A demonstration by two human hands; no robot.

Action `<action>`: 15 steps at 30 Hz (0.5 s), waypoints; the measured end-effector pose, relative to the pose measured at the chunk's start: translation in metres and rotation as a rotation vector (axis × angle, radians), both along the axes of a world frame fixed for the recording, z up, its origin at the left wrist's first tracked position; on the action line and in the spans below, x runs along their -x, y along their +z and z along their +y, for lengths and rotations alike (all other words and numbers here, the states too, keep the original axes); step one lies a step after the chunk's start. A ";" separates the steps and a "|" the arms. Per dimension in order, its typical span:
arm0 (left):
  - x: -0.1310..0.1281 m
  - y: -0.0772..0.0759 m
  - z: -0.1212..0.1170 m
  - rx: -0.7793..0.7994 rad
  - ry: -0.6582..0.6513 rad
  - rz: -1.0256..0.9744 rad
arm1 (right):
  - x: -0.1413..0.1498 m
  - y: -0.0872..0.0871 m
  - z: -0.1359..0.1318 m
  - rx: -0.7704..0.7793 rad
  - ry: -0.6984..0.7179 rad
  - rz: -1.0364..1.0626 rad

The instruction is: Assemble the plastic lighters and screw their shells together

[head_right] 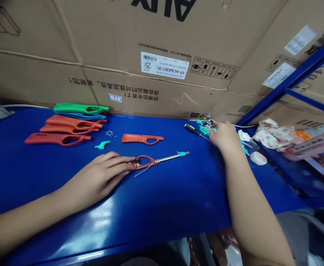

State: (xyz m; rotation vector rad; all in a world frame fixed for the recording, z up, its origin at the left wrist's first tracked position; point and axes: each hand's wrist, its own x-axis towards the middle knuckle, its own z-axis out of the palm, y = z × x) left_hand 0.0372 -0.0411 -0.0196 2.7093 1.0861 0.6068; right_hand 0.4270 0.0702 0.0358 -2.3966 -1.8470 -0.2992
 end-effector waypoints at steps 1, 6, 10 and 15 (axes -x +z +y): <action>0.000 0.000 0.000 -0.002 0.001 -0.005 | -0.007 -0.004 0.004 0.031 -0.044 -0.008; -0.001 0.002 -0.002 0.025 -0.004 -0.040 | -0.014 -0.022 0.012 0.100 -0.100 -0.012; -0.001 0.002 -0.003 0.055 -0.009 -0.094 | -0.007 -0.016 0.008 0.071 -0.096 -0.013; -0.002 0.001 0.000 0.143 -0.016 -0.249 | 0.027 0.011 -0.016 -0.037 0.018 -0.017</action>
